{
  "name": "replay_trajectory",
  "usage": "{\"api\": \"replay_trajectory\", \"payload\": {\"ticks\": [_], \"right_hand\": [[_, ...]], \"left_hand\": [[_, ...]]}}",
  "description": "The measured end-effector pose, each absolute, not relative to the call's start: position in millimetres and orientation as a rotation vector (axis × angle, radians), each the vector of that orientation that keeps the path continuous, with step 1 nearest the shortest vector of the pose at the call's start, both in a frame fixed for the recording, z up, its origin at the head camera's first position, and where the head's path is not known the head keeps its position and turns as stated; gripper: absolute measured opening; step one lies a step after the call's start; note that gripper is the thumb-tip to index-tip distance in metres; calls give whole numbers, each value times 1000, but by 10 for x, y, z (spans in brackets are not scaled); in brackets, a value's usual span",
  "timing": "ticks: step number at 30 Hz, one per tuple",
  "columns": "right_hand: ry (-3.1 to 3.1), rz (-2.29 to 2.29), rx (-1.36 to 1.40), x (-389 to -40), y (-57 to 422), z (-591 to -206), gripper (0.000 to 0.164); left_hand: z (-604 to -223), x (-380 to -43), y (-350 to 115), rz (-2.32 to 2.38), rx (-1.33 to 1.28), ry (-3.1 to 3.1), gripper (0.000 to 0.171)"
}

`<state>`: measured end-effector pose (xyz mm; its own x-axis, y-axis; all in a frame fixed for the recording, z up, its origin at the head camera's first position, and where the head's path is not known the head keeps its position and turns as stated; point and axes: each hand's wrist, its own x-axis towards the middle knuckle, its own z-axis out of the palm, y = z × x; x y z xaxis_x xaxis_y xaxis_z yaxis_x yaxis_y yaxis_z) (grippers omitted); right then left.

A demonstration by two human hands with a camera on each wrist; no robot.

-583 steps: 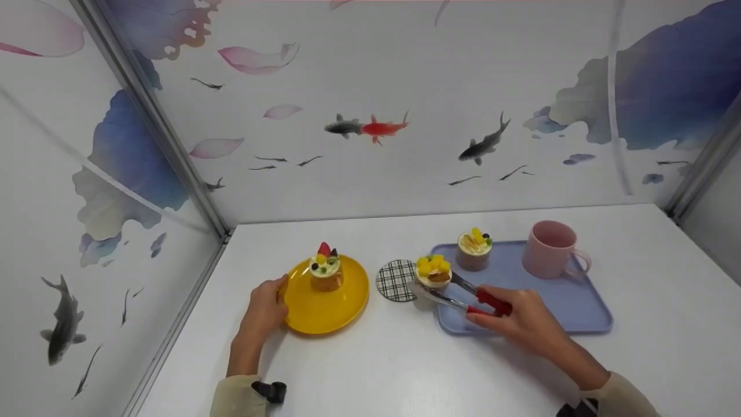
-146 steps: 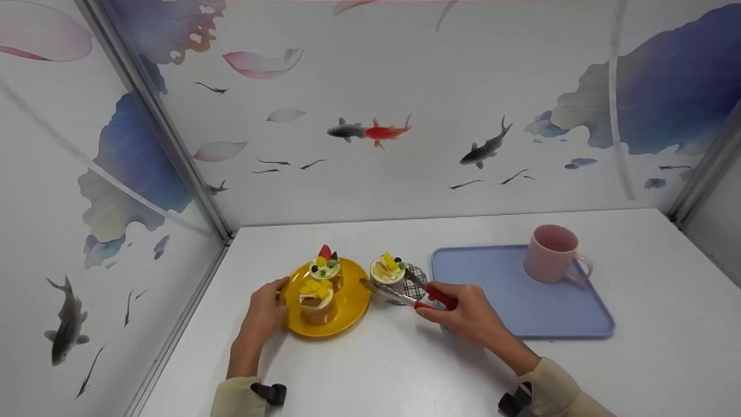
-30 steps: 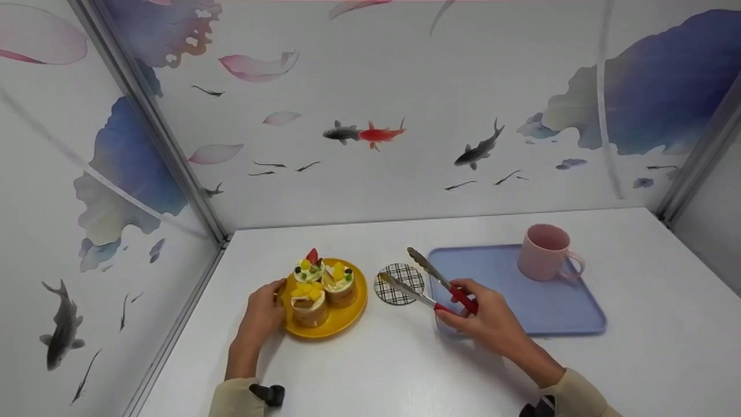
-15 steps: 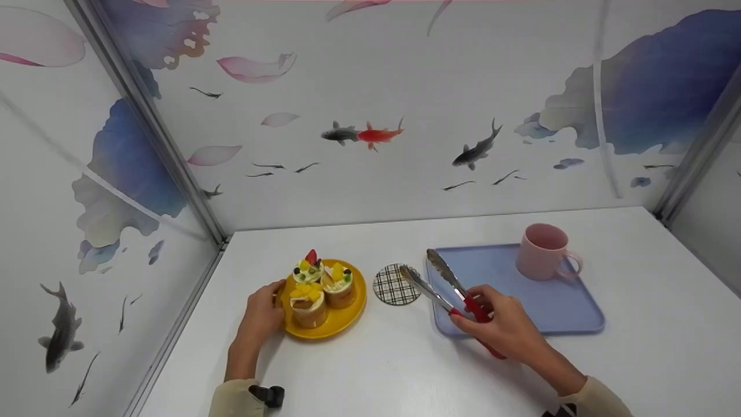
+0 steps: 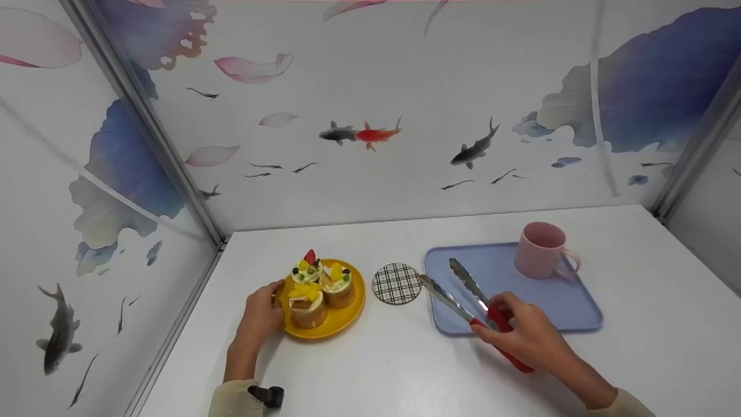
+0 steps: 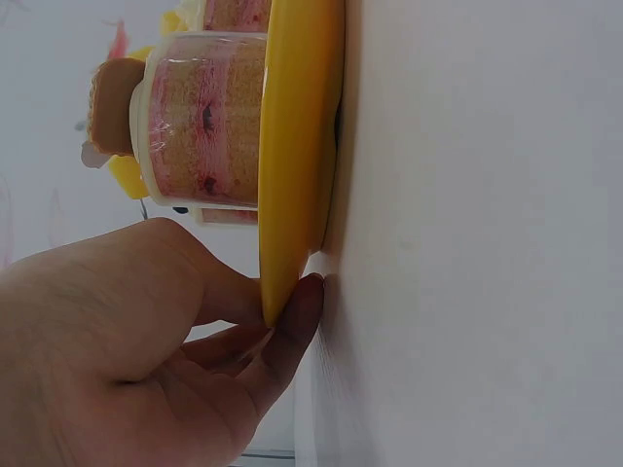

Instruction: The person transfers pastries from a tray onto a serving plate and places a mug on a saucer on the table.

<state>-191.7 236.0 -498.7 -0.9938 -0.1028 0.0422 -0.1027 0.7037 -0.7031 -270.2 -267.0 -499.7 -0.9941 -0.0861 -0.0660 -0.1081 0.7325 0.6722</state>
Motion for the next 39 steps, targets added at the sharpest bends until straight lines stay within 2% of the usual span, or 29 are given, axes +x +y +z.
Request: {"api": "replay_trajectory", "payload": {"ticks": [10, 39], "right_hand": [[2998, -1017, -98, -1775, 2531, -4990, 64], [2766, -816, 199, -1455, 2613, -4955, 95]], "left_hand": [[-5006, -2719, -2685, 1140, -155, 2885, 64], [-5000, -2703, -2682, 1111, -122, 2890, 62]]}}
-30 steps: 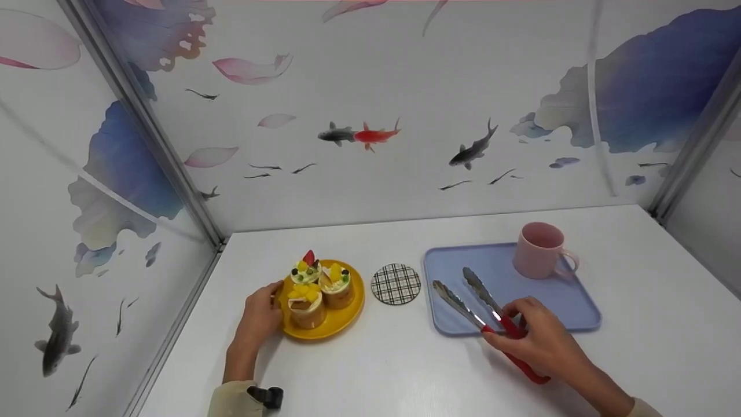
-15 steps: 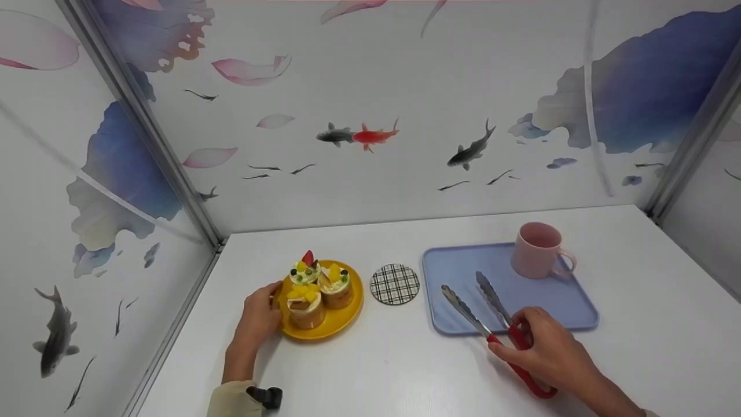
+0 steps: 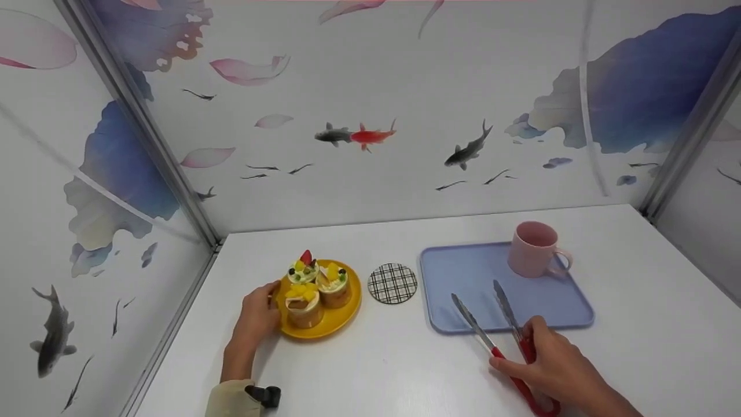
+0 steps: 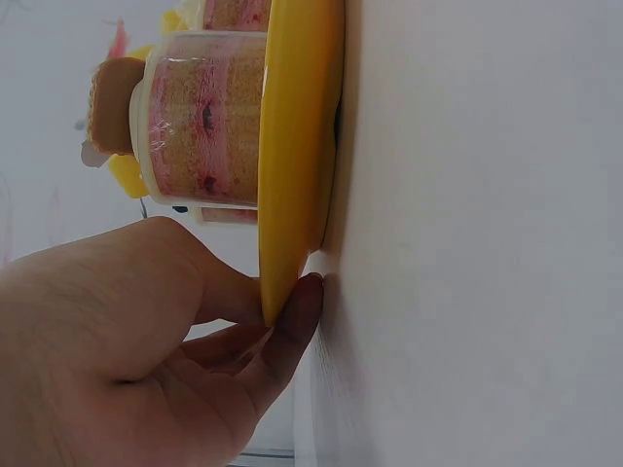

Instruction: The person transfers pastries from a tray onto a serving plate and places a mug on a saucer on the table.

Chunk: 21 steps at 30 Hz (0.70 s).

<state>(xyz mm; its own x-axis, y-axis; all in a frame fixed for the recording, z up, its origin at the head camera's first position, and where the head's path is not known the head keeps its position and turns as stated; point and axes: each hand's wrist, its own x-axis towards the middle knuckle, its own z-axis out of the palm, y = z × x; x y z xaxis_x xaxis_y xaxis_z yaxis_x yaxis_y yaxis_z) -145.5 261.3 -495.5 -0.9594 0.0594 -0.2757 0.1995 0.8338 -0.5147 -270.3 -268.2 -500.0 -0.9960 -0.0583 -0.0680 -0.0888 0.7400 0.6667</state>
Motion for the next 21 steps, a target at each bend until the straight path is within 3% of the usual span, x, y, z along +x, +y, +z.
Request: {"api": "replay_trajectory", "payload": {"ticks": [6, 16, 21], "right_hand": [[2768, -765, 210, -1513, 2635, -4945, 100], [2969, -941, 112, -1599, 2873, -4862, 75], [3127, -1011, 99, -1685, 3050, -4795, 61]], "left_hand": [[-5003, -2701, -2691, 1094, -120, 2914, 62], [-4972, -2708, -2695, 1071, -140, 2913, 61], [-4935, -2693, -2704, 1063, -92, 3005, 53]]}}
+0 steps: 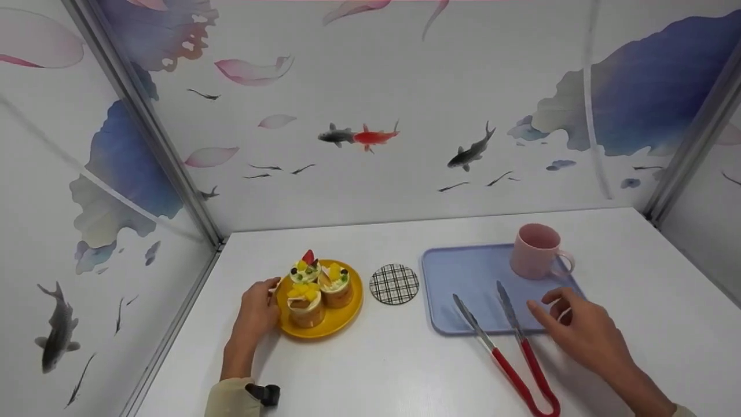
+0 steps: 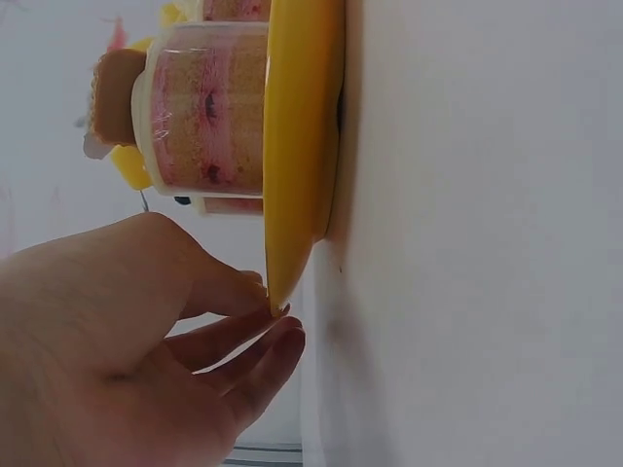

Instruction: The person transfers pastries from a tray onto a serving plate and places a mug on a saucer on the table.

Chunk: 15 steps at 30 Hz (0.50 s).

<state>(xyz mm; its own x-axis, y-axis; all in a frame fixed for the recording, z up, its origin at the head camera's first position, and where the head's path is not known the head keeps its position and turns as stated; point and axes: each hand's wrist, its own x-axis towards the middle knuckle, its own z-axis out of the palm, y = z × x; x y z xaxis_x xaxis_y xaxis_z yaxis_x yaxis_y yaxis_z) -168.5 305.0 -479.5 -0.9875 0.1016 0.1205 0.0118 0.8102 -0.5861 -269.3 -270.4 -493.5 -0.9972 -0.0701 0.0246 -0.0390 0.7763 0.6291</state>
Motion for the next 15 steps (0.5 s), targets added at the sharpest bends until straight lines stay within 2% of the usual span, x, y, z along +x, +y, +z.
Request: {"api": "replay_trajectory", "payload": {"ticks": [9, 15], "right_hand": [[-2572, 924, -66, -1881, 3346, -4730, 37], [-2477, 979, -149, -2040, 3491, -4729, 42]], "left_hand": [[-4712, -2648, -2609, -978, -18, -2715, 43], [-4504, -2591, -2420, -991, -89, -2598, 39]]}}
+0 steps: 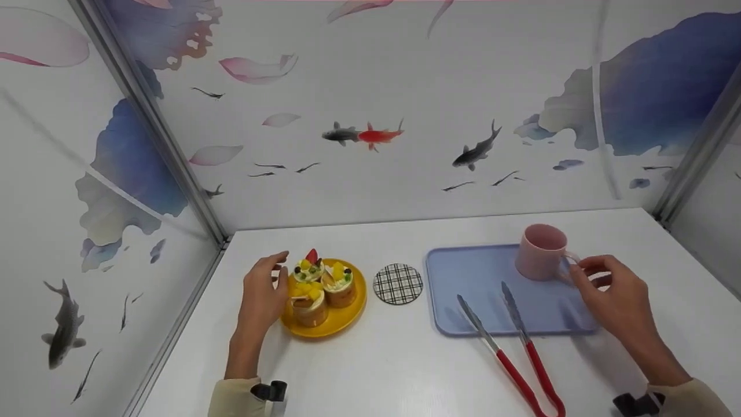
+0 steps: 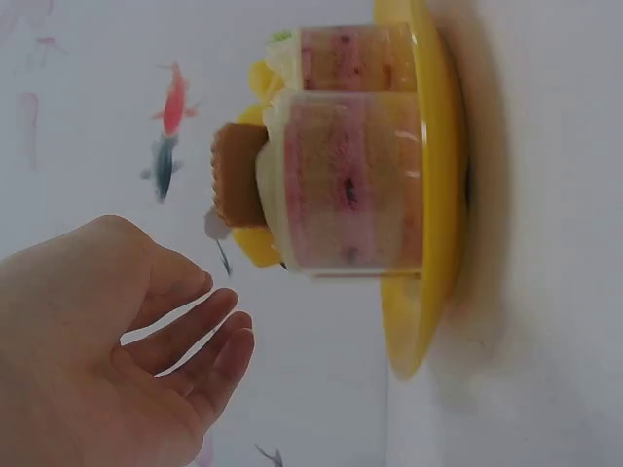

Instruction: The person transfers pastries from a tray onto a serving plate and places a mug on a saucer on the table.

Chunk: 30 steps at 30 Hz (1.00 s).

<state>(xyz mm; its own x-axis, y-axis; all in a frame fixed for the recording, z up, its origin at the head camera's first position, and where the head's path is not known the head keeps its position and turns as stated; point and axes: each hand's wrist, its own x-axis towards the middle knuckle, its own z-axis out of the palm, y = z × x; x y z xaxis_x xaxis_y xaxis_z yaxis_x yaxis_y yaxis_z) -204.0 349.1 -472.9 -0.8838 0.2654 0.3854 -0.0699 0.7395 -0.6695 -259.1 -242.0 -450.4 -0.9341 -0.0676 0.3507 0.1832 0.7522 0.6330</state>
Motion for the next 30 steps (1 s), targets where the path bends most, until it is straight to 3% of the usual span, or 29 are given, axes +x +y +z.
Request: {"api": "replay_trajectory", "payload": {"ticks": [11, 30], "right_hand": [[-2511, 1137, -349, -2357, 3603, -4786, 67], [-2693, 1216, -316, -2568, 3678, -4938, 82]], "left_hand": [[-4315, -2487, -1885, -1098, -248, -2561, 42], [-4673, -2440, -1065, -1042, -535, -2833, 49]]}}
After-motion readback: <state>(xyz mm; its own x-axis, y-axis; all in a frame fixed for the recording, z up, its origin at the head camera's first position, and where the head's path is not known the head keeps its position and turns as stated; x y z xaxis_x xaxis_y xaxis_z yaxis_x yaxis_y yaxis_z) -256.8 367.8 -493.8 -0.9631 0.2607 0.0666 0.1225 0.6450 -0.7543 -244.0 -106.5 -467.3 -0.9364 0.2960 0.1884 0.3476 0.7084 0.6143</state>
